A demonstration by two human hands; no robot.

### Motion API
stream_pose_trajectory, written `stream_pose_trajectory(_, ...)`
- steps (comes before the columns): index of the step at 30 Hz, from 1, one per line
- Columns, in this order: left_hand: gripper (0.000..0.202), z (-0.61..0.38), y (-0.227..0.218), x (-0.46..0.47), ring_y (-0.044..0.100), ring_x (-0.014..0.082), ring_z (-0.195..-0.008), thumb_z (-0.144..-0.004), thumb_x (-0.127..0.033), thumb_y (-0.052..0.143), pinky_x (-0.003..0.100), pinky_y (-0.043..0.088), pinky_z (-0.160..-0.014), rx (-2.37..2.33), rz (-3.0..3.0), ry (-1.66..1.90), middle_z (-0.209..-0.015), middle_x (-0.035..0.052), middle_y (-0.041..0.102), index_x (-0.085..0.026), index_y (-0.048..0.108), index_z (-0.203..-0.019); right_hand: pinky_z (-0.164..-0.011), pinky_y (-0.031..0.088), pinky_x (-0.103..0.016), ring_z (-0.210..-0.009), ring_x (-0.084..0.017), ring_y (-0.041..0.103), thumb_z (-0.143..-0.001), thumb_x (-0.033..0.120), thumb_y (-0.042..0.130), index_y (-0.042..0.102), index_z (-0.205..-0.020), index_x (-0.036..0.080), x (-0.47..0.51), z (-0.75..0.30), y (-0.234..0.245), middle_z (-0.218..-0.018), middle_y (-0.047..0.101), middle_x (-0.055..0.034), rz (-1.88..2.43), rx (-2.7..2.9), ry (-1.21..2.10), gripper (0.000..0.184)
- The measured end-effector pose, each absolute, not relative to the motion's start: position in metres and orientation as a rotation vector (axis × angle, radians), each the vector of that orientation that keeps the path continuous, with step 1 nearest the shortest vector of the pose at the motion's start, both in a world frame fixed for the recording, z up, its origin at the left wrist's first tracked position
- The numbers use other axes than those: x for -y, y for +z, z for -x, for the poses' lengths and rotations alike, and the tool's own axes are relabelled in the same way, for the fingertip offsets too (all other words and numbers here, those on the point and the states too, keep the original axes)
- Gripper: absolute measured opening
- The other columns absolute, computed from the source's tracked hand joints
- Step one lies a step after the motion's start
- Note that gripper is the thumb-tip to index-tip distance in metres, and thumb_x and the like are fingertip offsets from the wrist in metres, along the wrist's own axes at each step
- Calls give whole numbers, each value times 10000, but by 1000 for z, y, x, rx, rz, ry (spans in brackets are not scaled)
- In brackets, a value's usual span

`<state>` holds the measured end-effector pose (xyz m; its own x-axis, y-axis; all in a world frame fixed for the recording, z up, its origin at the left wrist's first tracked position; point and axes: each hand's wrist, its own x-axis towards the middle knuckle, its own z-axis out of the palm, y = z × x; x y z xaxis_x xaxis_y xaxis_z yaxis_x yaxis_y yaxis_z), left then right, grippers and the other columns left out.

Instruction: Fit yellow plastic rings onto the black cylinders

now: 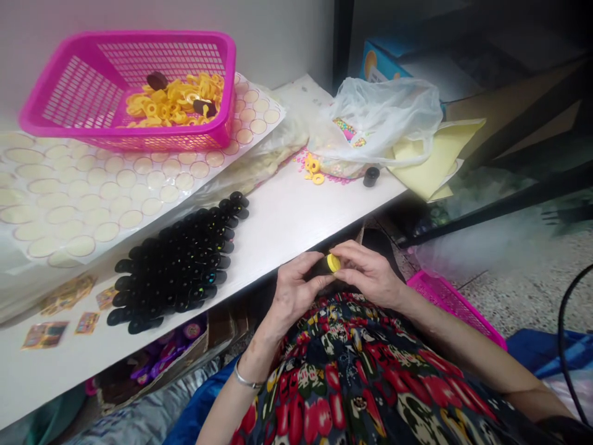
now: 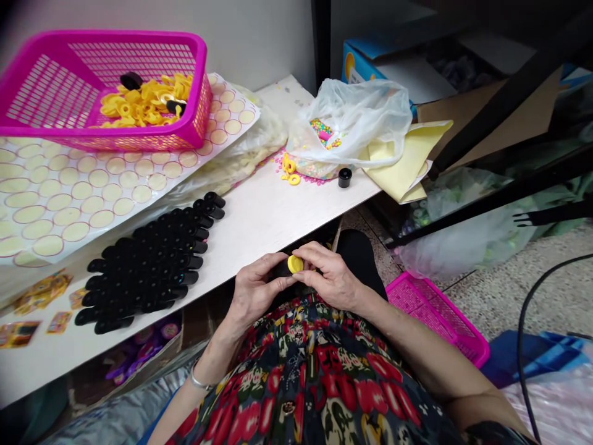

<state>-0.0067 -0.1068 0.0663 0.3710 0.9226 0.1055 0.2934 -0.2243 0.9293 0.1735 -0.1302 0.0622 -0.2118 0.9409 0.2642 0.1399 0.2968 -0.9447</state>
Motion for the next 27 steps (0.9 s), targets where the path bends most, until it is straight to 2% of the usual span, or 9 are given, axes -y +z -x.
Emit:
stream_pose_trajectory(6, 265, 4, 56, 112, 639, 175, -816, -699, -161, 680, 278, 527, -730, -1058, -2177, 1091, -935, 99, 673, -149, 655, -962, -547, 474, -233, -619, -98, 535, -804, 240, 576, 638, -894, 160, 132, -165, 63, -764, 543, -19, 1129, 1378, 1206, 135)
stream_pose_trajectory(10, 262, 0, 53, 112, 637, 153, -769, -688, -146, 678, 259, 525, -700, -1122, -2098, 1132, -884, 73, 668, -155, 643, -947, -542, 505, -246, -616, -101, 568, -827, 315, 542, 659, -960, 164, 133, -162, 59, -852, 564, -40, 1155, 1218, 1325, 232)
stream_pose_trajectory(15, 235, 0, 54, 111, 626, 139, -749, -683, -122, 657, 251, 521, -685, -1162, -2027, 1088, -855, 54, 660, -159, 635, -913, -686, 499, -286, -784, -135, 563, -788, 237, 598, 618, -1095, 170, 132, -168, 63, -1001, 569, -83, 1099, 1474, 1130, 315)
stream_pose_trajectory(17, 255, 0, 51, 112, 630, 152, -783, -691, -102, 631, 270, 526, -701, -1145, -2108, 1118, -894, 68, 663, -163, 632, -939, -688, 491, -288, -779, -139, 562, -798, 239, 581, 637, -1044, 161, 131, -167, 63, -931, 583, -75, 1100, 1489, 1118, 264)
stream_pose_trajectory(19, 293, 0, 47, 114, 629, 164, -811, -700, -72, 596, 291, 528, -709, -1110, -2215, 1192, -933, 82, 663, -168, 627, -975, -588, 482, -261, -650, -115, 554, -814, 291, 562, 654, -961, 149, 131, -165, 60, -810, 580, -49, 1152, 1377, 1219, 225)
stream_pose_trajectory(22, 332, -3, 42, 116, 626, 172, -829, -699, -40, 574, 310, 525, -718, -1068, -2265, 1272, -957, 90, 662, -176, 626, -998, -415, 395, -215, -431, -73, 458, -823, 415, 532, 648, -798, 126, 129, -162, 54, -575, 525, 7, 1255, 1128, 1458, 312)
stream_pose_trajectory(24, 305, -5, 41, 117, 628, 171, -822, -686, -61, 614, 307, 523, -727, -1083, -2151, 1248, -941, 82, 663, -175, 637, -968, -391, 360, -205, -396, -70, 433, -835, 473, 491, 628, -693, 119, 127, -164, 51, -482, 486, 19, 1297, 1067, 1549, 405)
stream_pose_trajectory(25, 283, -5, 42, 117, 628, 166, -805, -673, -83, 647, 299, 521, -724, -1105, -2047, 1214, -919, 73, 664, -172, 644, -942, -400, 363, -205, -404, -69, 437, -844, 481, 471, 629, -690, 117, 126, -165, 51, -498, 501, 11, 1299, 1081, 1558, 425)
stream_pose_trajectory(27, 264, -6, 45, 116, 623, 150, -751, -627, -140, 720, 274, 519, -694, -1153, -1772, 1117, -853, 47, 663, -163, 655, -881, -458, 406, -213, -492, -74, 488, -847, 452, 484, 655, -808, 120, 124, -170, 53, -675, 580, -26, 1259, 1176, 1502, 375)
